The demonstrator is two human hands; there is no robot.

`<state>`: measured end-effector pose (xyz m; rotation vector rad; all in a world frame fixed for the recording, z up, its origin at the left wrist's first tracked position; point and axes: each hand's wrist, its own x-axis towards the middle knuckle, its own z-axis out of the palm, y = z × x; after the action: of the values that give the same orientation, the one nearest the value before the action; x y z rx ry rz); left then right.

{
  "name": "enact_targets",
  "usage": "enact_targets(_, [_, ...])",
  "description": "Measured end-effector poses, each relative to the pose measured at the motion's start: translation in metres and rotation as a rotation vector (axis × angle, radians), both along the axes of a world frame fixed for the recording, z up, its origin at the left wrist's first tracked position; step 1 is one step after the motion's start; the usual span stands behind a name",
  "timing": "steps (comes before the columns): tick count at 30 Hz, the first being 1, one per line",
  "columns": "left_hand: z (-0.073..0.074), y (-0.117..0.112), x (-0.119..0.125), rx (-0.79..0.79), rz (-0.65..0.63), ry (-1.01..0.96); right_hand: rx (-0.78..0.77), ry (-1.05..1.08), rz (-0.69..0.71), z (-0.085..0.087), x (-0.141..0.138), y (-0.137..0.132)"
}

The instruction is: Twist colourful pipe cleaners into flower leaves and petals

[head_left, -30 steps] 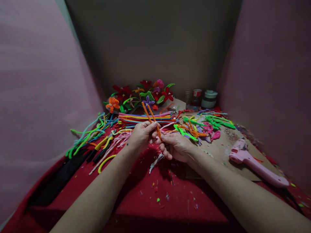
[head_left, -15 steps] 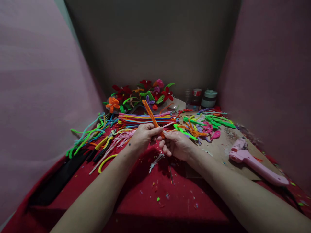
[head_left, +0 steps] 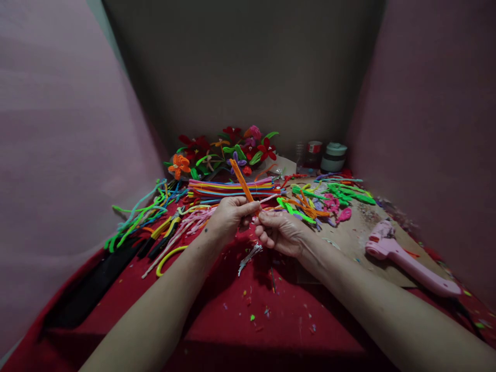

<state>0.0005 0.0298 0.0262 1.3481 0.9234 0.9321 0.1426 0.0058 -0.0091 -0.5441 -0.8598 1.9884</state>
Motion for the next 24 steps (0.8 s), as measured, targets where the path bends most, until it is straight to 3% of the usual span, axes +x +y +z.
enact_targets(10, [0.003, 0.006, -0.002, -0.022, 0.178, -0.232, 0.021, -0.133, -0.012, 0.005, 0.003, -0.001])
enact_targets(24, [-0.006, 0.003, 0.002, -0.098, 0.096, -0.072, -0.027, -0.128, -0.160, 0.002, 0.000, 0.002])
